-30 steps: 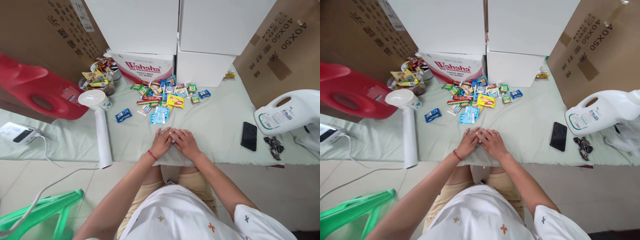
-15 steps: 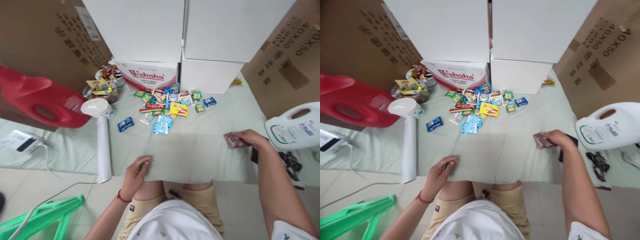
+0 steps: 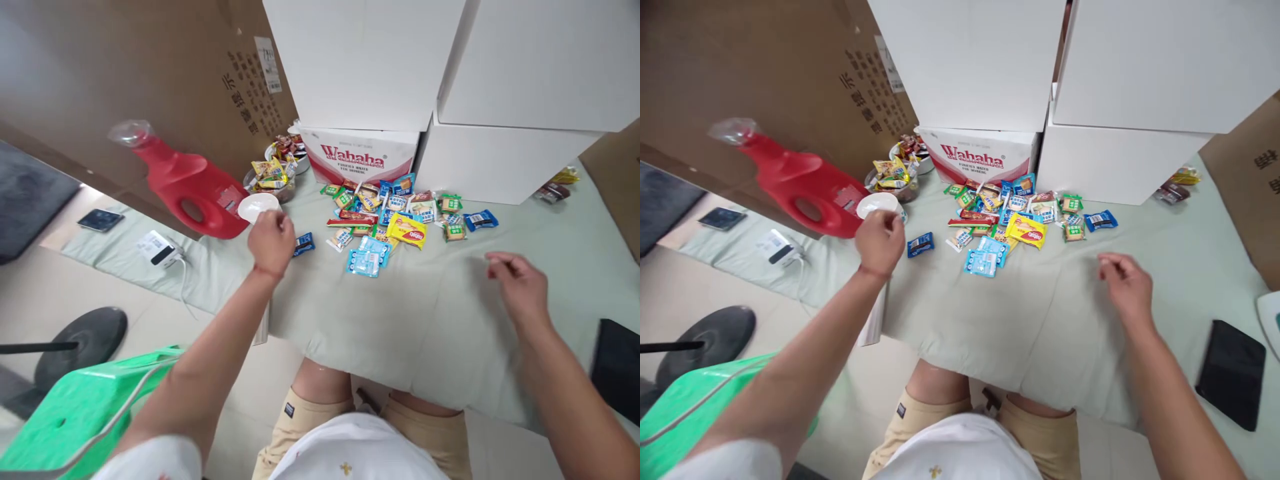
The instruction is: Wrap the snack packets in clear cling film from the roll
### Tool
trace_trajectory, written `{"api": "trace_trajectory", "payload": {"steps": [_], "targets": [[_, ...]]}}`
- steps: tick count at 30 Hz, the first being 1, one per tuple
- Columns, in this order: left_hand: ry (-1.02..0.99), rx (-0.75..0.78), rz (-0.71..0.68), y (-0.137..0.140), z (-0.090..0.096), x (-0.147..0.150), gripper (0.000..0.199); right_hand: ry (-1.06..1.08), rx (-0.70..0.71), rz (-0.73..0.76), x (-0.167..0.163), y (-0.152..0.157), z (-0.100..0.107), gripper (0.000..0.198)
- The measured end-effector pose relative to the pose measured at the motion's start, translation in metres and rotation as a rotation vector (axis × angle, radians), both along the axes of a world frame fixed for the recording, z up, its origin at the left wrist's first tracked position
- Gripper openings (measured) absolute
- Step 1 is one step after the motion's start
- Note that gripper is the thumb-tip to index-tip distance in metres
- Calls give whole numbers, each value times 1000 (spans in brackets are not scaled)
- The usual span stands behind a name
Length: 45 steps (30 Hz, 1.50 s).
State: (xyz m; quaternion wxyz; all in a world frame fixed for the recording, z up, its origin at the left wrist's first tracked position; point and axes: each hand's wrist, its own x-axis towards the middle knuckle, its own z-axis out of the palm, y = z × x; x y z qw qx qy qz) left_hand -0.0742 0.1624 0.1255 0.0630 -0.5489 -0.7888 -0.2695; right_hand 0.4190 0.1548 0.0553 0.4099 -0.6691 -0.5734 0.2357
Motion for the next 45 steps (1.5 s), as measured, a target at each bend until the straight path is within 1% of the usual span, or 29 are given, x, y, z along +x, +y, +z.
{"api": "trace_trajectory", "payload": {"steps": [2, 4, 6, 7, 9, 11, 13, 17, 20, 22, 24, 26, 27, 29, 30, 33, 34, 36, 38, 41, 43, 45], "targets": [[50, -71, 12, 60, 5, -14, 22, 10, -57, 18, -23, -44, -3, 34], [115, -130, -17, 106, 3, -30, 24, 32, -83, 38, -33, -77, -4, 34], [162, -187, -45, 135, -4, -45, 23, 43, -90, -14, -32, -100, -7, 36], [180, -208, -56, 143, -8, -51, 22, 45, -97, -59, -29, -108, -9, 37], [207, -233, -74, 150, -15, -61, 24, 48, -133, -145, -19, -120, -16, 40], [224, -242, -84, 150, -18, -64, 31, 51, -182, -206, -11, -129, -23, 43], [260, -234, -126, 148, -16, -61, 32, 52, -213, -248, -6, -136, -28, 45], [362, -176, -240, 132, -4, -35, 27, 21, -190, -274, -9, -140, -30, 46], [377, -112, -296, 101, -1, -2, 26, -11, -146, -254, -15, -140, -30, 45], [353, 26, -368, 72, -4, 25, 27, -50, -117, -232, -16, -140, -31, 44], [275, 154, -435, 45, -7, 54, 27, -87, -97, -214, -14, -141, -32, 43], [103, 255, -495, 29, -6, 81, 25, -102, -89, -205, -11, -143, -33, 44], [-24, 301, -524, 27, -5, 93, 22, -101, -91, -202, -10, -145, -33, 44], [-367, 366, -534, 37, -1, 114, 14, -101, -95, -196, -9, -148, -33, 45], [-580, 382, -500, 47, 1, 122, 11, -102, -94, -192, -8, -149, -32, 46], [-1267, 345, -298, 81, 7, 139, 12, -100, -91, -182, -9, -155, -30, 47], [-1459, 314, -254, 91, 10, 142, 15, -89, -90, -178, -10, -157, -29, 46], [-1745, 268, -240, 102, 16, 144, 21, -39, -95, -172, -12, -158, -26, 46], [-1926, 276, -269, 104, 25, 143, 24, 32, -98, -175, -14, -156, -22, 46], [-2087, 282, -320, 87, 40, 148, 23, 172, -66, -207, -26, -144, -9, 45], [-2177, 199, -379, 63, 45, 161, 22, 341, -50, -176, -40, -133, 5, 46], [-2266, 54, -461, 32, 39, 184, 22, 571, -56, -50, -58, -125, 21, 57]]}}
